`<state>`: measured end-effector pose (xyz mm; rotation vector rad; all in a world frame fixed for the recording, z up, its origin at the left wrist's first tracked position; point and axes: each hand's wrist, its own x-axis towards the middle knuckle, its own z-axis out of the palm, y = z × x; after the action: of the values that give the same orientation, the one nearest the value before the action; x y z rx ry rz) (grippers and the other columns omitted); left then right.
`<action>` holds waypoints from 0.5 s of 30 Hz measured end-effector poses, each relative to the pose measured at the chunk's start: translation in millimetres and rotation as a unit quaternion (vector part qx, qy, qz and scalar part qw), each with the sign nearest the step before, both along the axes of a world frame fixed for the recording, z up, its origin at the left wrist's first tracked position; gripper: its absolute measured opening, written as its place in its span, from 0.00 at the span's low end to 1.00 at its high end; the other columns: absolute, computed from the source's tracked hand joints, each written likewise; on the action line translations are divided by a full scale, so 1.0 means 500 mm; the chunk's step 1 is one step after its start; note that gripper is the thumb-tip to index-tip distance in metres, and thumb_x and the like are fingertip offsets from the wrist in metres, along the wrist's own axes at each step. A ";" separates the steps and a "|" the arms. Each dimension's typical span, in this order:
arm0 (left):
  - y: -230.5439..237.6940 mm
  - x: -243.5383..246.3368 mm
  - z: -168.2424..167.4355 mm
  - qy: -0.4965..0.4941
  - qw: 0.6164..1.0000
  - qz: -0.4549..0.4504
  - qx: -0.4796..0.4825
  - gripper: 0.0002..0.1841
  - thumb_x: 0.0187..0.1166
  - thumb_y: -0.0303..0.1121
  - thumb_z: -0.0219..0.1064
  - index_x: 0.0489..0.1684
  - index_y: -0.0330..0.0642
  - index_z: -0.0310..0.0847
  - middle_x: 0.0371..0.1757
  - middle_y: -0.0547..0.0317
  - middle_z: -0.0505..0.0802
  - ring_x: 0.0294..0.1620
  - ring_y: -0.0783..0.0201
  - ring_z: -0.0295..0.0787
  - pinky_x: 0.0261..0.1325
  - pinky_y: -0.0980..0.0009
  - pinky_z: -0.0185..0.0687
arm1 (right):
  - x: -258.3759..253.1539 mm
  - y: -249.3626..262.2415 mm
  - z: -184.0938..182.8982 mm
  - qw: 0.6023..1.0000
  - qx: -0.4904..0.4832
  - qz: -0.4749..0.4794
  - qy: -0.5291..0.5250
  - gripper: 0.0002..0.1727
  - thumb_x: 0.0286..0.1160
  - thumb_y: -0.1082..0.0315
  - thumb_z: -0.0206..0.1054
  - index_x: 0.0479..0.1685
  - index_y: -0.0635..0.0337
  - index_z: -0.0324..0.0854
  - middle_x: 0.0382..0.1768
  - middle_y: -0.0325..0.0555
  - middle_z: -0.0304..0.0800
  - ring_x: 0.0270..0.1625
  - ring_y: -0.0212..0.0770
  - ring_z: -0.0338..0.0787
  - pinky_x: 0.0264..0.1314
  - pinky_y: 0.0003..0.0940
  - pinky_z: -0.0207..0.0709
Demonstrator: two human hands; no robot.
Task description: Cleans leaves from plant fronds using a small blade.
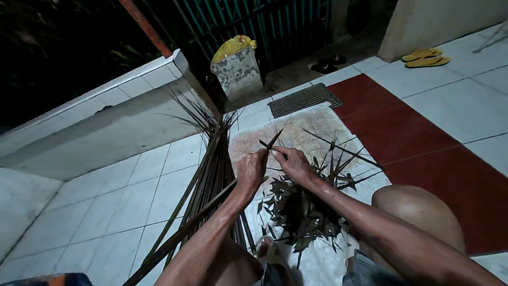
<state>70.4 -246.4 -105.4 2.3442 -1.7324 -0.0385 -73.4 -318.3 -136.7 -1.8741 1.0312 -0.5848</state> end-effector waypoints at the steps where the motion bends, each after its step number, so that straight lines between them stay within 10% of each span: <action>1: -0.001 0.001 0.003 0.004 1.000 0.003 0.001 0.16 0.91 0.45 0.56 0.54 0.54 0.92 0.33 0.52 0.94 0.39 0.49 0.93 0.43 0.47 0.84 | -0.001 0.001 0.000 1.000 0.000 -0.001 -0.002 0.22 0.91 0.47 0.54 0.71 0.41 0.87 0.44 0.46 0.94 0.47 0.48 0.90 0.53 0.55 0.80; 15: 0.009 0.016 0.012 0.050 0.999 -0.010 -0.019 0.16 0.91 0.45 0.58 0.58 0.54 0.91 0.31 0.57 0.94 0.35 0.56 0.93 0.44 0.50 0.86 | -0.002 -0.006 -0.010 0.999 -0.034 -0.038 0.016 0.21 0.90 0.44 0.56 0.73 0.31 0.85 0.44 0.45 0.94 0.46 0.49 0.91 0.50 0.59 0.81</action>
<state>78.4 -242.0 -99.2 2.2588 -1.6945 -0.1231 -74.5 -321.5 -141.9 -1.9154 1.1186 -0.6433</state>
